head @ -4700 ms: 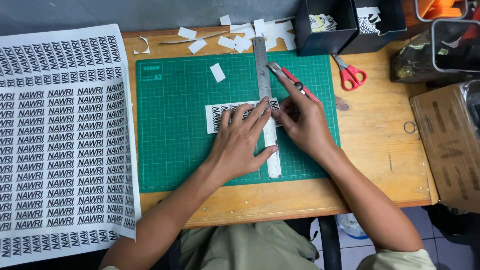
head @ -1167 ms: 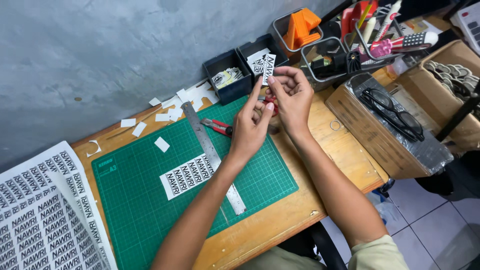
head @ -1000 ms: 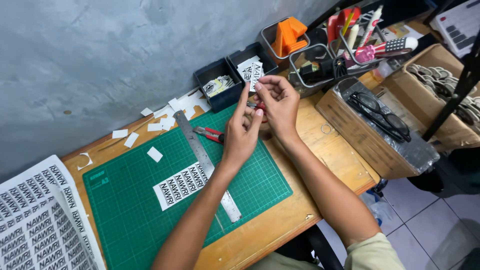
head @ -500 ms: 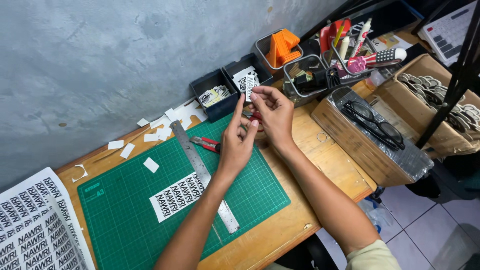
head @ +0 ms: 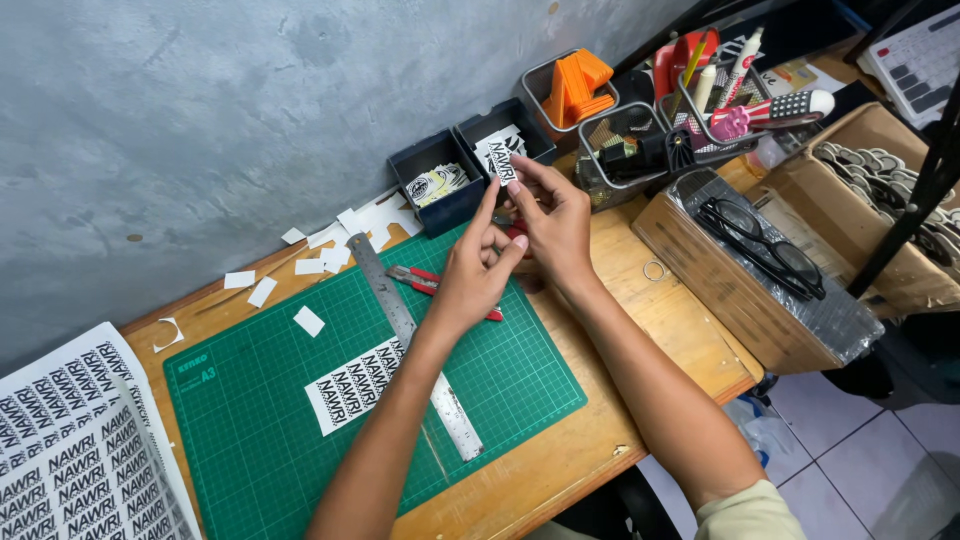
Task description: The person uses a metal ruler and a red utility knife to cut a sheet of printed stickers on a green cutting mat. They repeatedly align the ruler, slice along the edge, and separate the cut sticker strips, placing them into a nearby black container.
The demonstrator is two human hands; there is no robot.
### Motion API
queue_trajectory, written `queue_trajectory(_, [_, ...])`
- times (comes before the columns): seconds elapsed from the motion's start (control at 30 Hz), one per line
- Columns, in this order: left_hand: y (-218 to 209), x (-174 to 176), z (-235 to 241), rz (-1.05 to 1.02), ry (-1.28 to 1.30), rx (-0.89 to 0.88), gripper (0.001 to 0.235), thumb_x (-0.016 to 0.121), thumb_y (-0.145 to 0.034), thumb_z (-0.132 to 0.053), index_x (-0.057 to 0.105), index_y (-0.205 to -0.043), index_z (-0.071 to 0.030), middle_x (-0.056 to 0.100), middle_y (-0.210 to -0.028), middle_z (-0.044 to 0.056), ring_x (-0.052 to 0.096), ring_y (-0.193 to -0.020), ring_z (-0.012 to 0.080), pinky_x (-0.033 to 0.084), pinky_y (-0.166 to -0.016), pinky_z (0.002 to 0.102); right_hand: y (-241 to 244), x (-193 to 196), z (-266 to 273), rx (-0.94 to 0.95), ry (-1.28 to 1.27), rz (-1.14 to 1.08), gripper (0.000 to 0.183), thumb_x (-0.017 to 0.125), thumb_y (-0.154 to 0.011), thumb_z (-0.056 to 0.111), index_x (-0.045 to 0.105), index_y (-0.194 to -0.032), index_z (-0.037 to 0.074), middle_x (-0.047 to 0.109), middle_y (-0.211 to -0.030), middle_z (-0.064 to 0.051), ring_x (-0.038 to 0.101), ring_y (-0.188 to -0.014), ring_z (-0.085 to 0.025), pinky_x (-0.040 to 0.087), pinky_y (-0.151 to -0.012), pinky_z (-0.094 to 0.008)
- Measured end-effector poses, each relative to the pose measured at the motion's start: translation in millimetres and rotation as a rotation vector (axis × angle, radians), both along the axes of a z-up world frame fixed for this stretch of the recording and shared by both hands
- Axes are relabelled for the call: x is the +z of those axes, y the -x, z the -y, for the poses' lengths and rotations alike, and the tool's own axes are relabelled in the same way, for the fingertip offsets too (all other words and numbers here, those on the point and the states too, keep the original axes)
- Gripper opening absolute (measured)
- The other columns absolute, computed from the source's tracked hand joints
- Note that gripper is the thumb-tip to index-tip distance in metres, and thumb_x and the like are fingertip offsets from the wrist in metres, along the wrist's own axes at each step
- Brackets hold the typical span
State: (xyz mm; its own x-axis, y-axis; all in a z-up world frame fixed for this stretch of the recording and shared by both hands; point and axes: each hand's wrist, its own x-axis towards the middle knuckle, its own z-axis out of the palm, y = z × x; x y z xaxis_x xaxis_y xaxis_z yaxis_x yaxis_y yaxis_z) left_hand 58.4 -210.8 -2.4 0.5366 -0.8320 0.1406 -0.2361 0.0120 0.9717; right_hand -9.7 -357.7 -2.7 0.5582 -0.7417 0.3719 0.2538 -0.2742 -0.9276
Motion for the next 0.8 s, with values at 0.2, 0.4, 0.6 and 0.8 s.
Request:
queue_trajectory(0.2, [-10, -5, 3, -0.075, 0.028, -0.066, 0.091, 0.064, -0.109, -0.004, 0.019, -0.187, -0.014, 0.073, -0.086, 0.004, 0.062, -0.059, 0.0062, 0.052, -0.055, 0.024, -3, 9, -4, -0.039, 0.072, -0.031, 0.033, 0.074, -0.110, -0.005, 0.078, -0.143, 0.000, 0.078, -0.109, -0.017, 0.079, -0.079, -0.016, 0.072, -0.067, -0.030])
queue_trajectory(0.4, [-10, -11, 5, -0.123, 0.039, -0.106, 0.101, 0.064, -0.104, 0.002, 0.013, -0.188, -0.018, 0.071, -0.085, 0.004, 0.060, -0.058, 0.0061, 0.050, -0.053, 0.022, -5, 8, -6, -0.056, 0.060, -0.002, 0.034, 0.075, -0.109, -0.004, 0.078, -0.142, 0.000, 0.077, -0.105, -0.016, 0.079, -0.072, -0.017, 0.070, -0.060, -0.029])
queue_trajectory(0.6, [-11, -15, 6, -0.127, 0.031, -0.103, 0.103, 0.065, -0.102, 0.002, 0.013, -0.188, -0.019, 0.071, -0.085, 0.005, 0.060, -0.057, 0.0066, 0.051, -0.053, 0.022, -6, 6, -5, -0.065, 0.058, -0.004, 0.034, 0.074, -0.109, -0.005, 0.078, -0.142, 0.000, 0.077, -0.103, -0.016, 0.079, -0.072, -0.017, 0.069, -0.059, -0.029])
queue_trajectory(0.8, [-11, -16, 7, -0.134, 0.031, -0.098, 0.103, 0.065, -0.101, 0.003, 0.014, -0.188, -0.019, 0.070, -0.085, 0.005, 0.061, -0.057, 0.0072, 0.051, -0.052, 0.022, -5, 7, -6, -0.064, 0.054, -0.002, 0.035, 0.075, -0.108, -0.004, 0.079, -0.142, 0.001, 0.076, -0.103, -0.015, 0.078, -0.072, -0.017, 0.070, -0.058, -0.029])
